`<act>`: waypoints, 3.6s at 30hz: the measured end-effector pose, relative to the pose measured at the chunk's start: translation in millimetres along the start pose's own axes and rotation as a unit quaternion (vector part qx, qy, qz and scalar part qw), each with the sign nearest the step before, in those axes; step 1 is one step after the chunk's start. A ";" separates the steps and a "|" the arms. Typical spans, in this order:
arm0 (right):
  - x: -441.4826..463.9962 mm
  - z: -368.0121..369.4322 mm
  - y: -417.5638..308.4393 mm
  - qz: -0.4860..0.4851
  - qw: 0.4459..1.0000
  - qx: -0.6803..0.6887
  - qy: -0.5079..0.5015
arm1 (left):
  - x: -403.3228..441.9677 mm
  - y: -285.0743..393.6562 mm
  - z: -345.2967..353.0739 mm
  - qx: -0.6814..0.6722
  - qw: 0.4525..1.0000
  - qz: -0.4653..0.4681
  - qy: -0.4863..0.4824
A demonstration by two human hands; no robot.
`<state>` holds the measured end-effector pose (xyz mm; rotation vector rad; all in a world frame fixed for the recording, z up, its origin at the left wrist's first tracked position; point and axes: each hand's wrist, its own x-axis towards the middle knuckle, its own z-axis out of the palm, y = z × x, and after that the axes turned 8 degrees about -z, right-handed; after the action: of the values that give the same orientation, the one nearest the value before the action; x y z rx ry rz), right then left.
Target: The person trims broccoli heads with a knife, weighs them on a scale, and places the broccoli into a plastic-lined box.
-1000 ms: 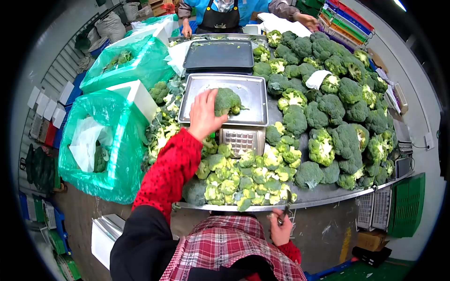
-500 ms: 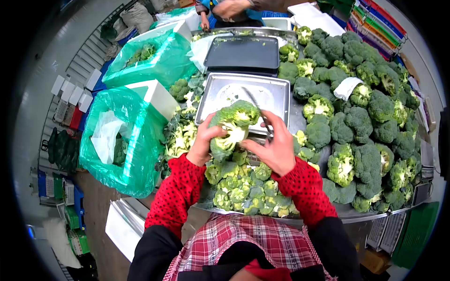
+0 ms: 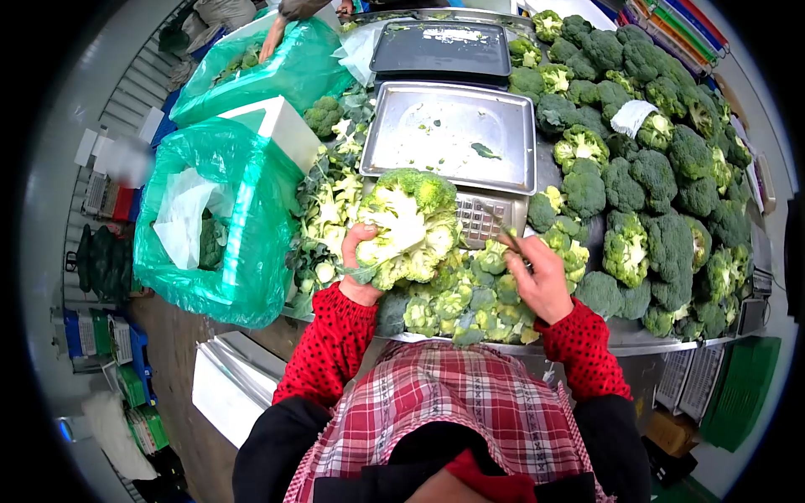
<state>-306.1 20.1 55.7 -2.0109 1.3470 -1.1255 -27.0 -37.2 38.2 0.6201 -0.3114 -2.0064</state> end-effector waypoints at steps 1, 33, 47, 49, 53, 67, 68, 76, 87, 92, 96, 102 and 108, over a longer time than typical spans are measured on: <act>1.5 6.4 -11.3 -0.075 0.996 0.003 0.037 | -1.1 -3.6 -1.2 0.006 1.000 -0.024 -0.016; 19.3 -294.4 96.0 0.016 0.756 0.429 0.495 | -19.8 -19.7 68.0 0.688 0.709 0.142 -0.063; 31.2 -23.7 52.1 0.202 0.935 0.169 0.237 | -85.9 358.9 -248.7 0.850 0.368 0.050 0.373; 32.1 -4.5 32.2 0.220 0.942 0.156 0.201 | -87.4 377.2 -277.2 0.885 0.315 -0.013 0.344; 46.1 31.7 -9.8 0.237 0.945 0.153 0.163 | -97.7 398.5 -263.9 0.921 0.177 0.073 0.339; 63.5 113.7 -66.7 0.243 0.964 0.100 -0.051 | -46.5 316.9 -174.9 0.947 0.315 0.058 -0.022; 59.0 110.0 -69.0 0.240 0.963 0.104 -0.058 | -54.7 318.7 -163.1 0.955 0.293 0.040 0.002; 18.4 123.5 -47.1 0.283 0.944 0.168 -0.042 | -59.5 335.9 -223.4 0.958 0.233 -0.064 0.153; 13.3 148.5 -68.2 0.182 0.965 0.134 -0.131 | -53.4 310.0 -218.7 0.934 0.277 -0.029 0.224; 4.2 152.0 -72.2 0.196 0.960 0.138 -0.147 | -38.6 325.1 -193.6 0.898 0.342 -0.100 0.257; -2.8 131.5 -67.2 0.215 0.962 0.107 -0.126 | -62.0 361.2 -155.3 0.728 0.620 0.079 0.282; -5.3 130.7 -57.9 0.159 0.975 0.068 -0.139 | -87.6 344.3 -125.6 0.926 0.273 -0.079 0.250; 2.1 141.1 -63.0 0.148 0.971 0.067 -0.176 | -110.7 359.5 -161.9 0.801 0.489 0.137 0.317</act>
<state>-155.4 35.5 25.1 -1.7394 1.2919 -0.6701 370.9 -111.7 100.9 2.1370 -1.6995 -0.4314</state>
